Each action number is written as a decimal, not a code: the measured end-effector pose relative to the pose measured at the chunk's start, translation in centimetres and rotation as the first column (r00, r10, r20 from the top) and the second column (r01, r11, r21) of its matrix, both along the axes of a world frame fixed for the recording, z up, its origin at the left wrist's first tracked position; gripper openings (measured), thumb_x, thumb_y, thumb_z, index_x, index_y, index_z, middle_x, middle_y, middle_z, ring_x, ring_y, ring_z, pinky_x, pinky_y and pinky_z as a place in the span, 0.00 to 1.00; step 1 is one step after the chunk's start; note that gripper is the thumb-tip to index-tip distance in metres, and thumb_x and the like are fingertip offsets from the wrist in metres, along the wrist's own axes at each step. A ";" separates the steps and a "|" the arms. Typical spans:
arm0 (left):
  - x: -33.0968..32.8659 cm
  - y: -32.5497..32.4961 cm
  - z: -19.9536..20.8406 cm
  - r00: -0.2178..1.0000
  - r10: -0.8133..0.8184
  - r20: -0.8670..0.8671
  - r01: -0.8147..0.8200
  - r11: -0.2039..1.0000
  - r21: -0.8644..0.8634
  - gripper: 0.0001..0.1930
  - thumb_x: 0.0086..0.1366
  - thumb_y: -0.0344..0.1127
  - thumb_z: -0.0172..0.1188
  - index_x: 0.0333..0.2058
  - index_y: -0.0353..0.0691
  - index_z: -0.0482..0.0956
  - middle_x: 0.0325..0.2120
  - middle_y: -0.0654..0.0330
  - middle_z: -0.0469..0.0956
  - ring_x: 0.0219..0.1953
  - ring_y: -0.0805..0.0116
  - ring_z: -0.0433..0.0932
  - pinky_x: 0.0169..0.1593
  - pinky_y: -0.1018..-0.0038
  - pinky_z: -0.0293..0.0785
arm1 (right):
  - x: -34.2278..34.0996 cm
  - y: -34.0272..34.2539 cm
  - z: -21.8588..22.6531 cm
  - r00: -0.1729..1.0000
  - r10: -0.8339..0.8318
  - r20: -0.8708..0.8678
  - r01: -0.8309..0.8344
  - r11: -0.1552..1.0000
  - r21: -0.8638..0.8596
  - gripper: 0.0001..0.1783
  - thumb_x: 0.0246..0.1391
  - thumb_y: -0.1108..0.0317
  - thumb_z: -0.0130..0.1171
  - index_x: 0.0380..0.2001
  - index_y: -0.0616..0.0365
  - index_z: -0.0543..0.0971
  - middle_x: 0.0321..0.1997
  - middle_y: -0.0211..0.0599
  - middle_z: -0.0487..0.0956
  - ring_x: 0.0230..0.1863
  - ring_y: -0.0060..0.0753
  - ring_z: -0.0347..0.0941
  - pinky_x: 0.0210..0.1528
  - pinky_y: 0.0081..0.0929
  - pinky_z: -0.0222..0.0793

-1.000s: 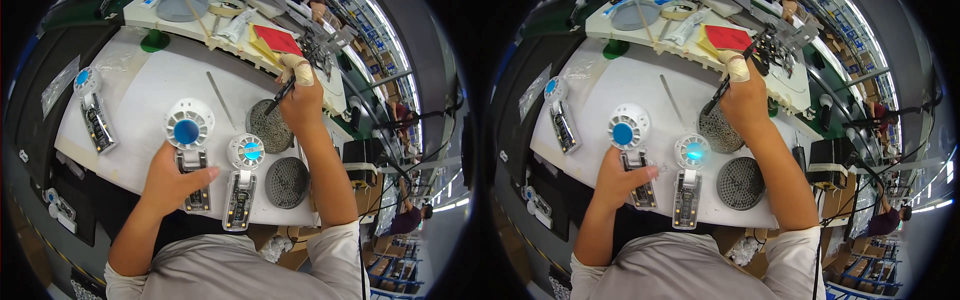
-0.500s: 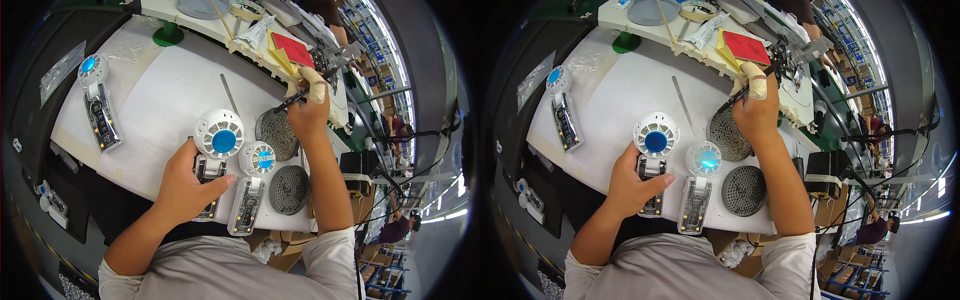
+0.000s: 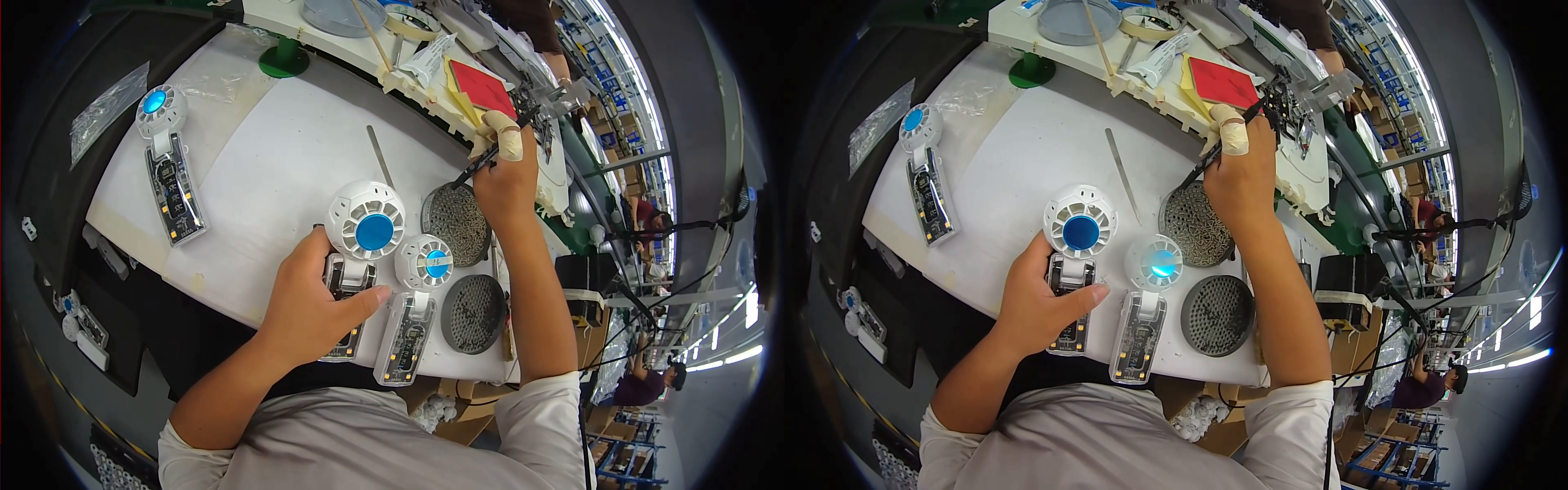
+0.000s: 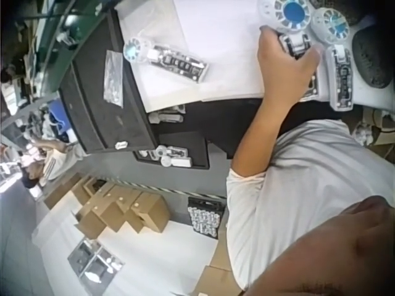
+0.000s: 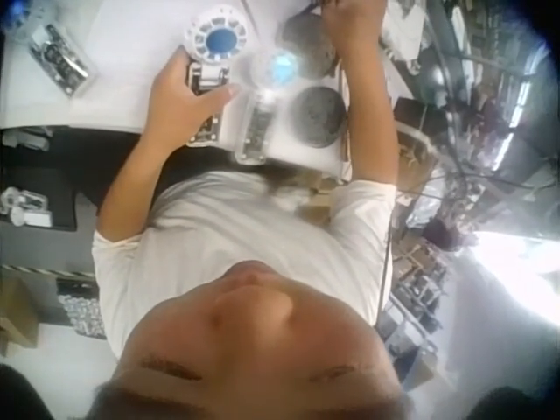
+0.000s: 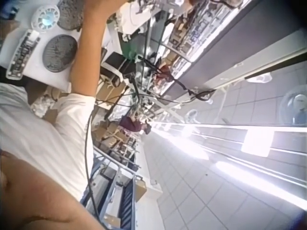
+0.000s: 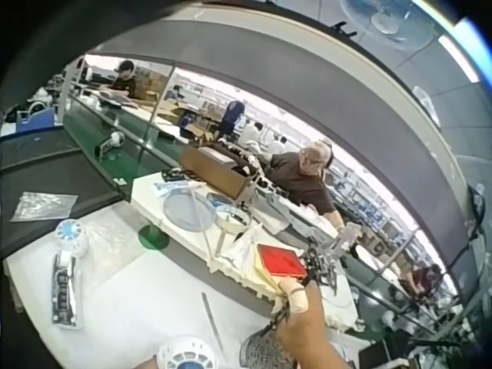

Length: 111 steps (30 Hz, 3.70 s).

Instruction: Assembling handheld electronic fans by joining the outer casing with internal components like circuit boards and motors.

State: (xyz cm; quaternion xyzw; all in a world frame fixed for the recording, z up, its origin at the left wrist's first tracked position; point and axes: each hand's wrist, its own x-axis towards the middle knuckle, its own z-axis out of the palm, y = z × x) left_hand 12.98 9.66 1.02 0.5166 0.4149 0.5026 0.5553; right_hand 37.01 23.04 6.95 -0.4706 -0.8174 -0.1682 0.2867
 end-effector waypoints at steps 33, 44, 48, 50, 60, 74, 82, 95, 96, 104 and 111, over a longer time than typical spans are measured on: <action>-0.2 -0.2 -0.4 0.974 0.067 -0.218 -0.042 0.993 0.114 0.24 0.48 0.35 0.71 0.41 0.34 0.71 0.37 0.48 0.75 0.42 0.51 0.76 0.44 0.62 0.71 | -8.9 -10.6 0.3 0.851 0.186 -0.491 -0.355 0.893 -0.277 0.38 0.45 0.79 0.68 0.58 0.61 0.61 0.39 0.34 0.72 0.37 0.22 0.69 0.37 0.22 0.66; -0.5 -0.3 -0.2 0.999 0.004 -0.054 0.001 0.995 0.095 0.25 0.49 0.35 0.70 0.45 0.35 0.72 0.38 0.50 0.75 0.43 0.53 0.76 0.47 0.64 0.72 | -7.6 -9.6 0.4 0.657 0.104 -0.746 -0.485 0.816 -0.314 0.43 0.39 0.80 0.70 0.59 0.61 0.61 0.41 0.36 0.72 0.37 0.27 0.69 0.41 0.26 0.66; -0.4 -0.2 -0.1 1.000 0.003 -0.027 0.000 0.995 0.099 0.25 0.49 0.35 0.70 0.45 0.35 0.72 0.38 0.50 0.76 0.43 0.53 0.77 0.47 0.64 0.72 | -7.7 -10.0 1.1 0.543 0.170 -0.822 -0.582 0.782 -0.222 0.40 0.42 0.81 0.67 0.59 0.60 0.61 0.41 0.36 0.72 0.38 0.26 0.69 0.41 0.25 0.66; -0.5 -0.2 -0.2 0.999 -0.002 -0.041 0.005 0.996 0.091 0.25 0.49 0.35 0.70 0.45 0.36 0.72 0.38 0.50 0.76 0.43 0.53 0.77 0.47 0.64 0.72 | -7.7 -10.0 1.1 0.523 0.201 -0.828 -0.600 0.777 -0.191 0.39 0.44 0.82 0.66 0.59 0.59 0.61 0.42 0.37 0.72 0.38 0.25 0.70 0.42 0.25 0.66; -0.4 -0.3 -0.1 0.988 0.003 -0.156 0.006 0.998 0.056 0.24 0.49 0.36 0.71 0.42 0.35 0.71 0.37 0.50 0.74 0.42 0.50 0.75 0.45 0.62 0.71 | -9.1 -12.3 1.9 0.601 0.267 -0.754 -0.604 0.769 -0.209 0.34 0.47 0.85 0.61 0.58 0.62 0.63 0.42 0.39 0.72 0.35 0.27 0.71 0.40 0.26 0.68; -0.6 -0.3 -0.3 0.992 0.009 -0.123 0.002 0.996 0.088 0.24 0.49 0.39 0.71 0.40 0.35 0.71 0.36 0.50 0.73 0.40 0.50 0.75 0.44 0.62 0.71 | -8.9 -10.8 2.1 0.932 0.175 -0.319 -0.258 0.936 -0.240 0.40 0.41 0.76 0.71 0.58 0.63 0.63 0.46 0.38 0.72 0.44 0.28 0.69 0.48 0.26 0.66; -0.6 -0.4 -0.2 0.997 -0.019 -0.072 0.026 0.996 0.091 0.24 0.49 0.37 0.72 0.41 0.35 0.71 0.36 0.51 0.73 0.39 0.52 0.75 0.43 0.63 0.71 | -8.4 -9.7 0.6 0.751 0.151 -0.643 -0.363 0.907 -0.211 0.36 0.42 0.74 0.67 0.56 0.66 0.65 0.43 0.41 0.73 0.41 0.31 0.70 0.44 0.31 0.69; -0.4 -0.4 -0.6 0.992 0.016 -0.121 -0.003 0.995 0.103 0.25 0.48 0.36 0.72 0.43 0.36 0.72 0.36 0.51 0.74 0.39 0.51 0.76 0.43 0.63 0.71 | -9.0 -16.4 1.6 0.513 -0.058 -0.856 -0.487 0.802 -0.346 0.25 0.60 0.57 0.58 0.52 0.63 0.67 0.30 0.46 0.77 0.25 0.30 0.72 0.30 0.28 0.70; -0.3 -0.3 -0.6 0.993 0.016 -0.114 -0.004 0.994 0.105 0.25 0.48 0.36 0.72 0.43 0.36 0.72 0.36 0.51 0.74 0.39 0.51 0.76 0.43 0.63 0.71 | -9.1 -16.5 1.7 0.508 -0.066 -0.859 -0.483 0.804 -0.348 0.25 0.60 0.57 0.58 0.52 0.63 0.67 0.30 0.46 0.77 0.25 0.30 0.72 0.30 0.28 0.70; 0.2 -0.4 -1.0 0.999 0.014 -0.032 -0.013 1.000 0.029 0.26 0.46 0.32 0.72 0.44 0.36 0.72 0.37 0.51 0.75 0.40 0.54 0.77 0.44 0.65 0.72 | -7.9 -15.3 0.6 0.702 0.116 -0.702 -0.493 0.791 -0.362 0.28 0.58 0.62 0.62 0.56 0.59 0.64 0.35 0.51 0.79 0.34 0.34 0.78 0.38 0.32 0.74; 0.1 -0.6 -1.0 1.000 0.007 0.023 -0.007 1.000 0.004 0.27 0.46 0.29 0.71 0.47 0.35 0.72 0.38 0.53 0.76 0.41 0.59 0.77 0.46 0.68 0.72 | -7.3 -14.8 0.6 0.773 0.151 -0.616 -0.492 0.756 -0.432 0.32 0.57 0.68 0.61 0.60 0.59 0.58 0.38 0.49 0.79 0.36 0.33 0.77 0.42 0.30 0.73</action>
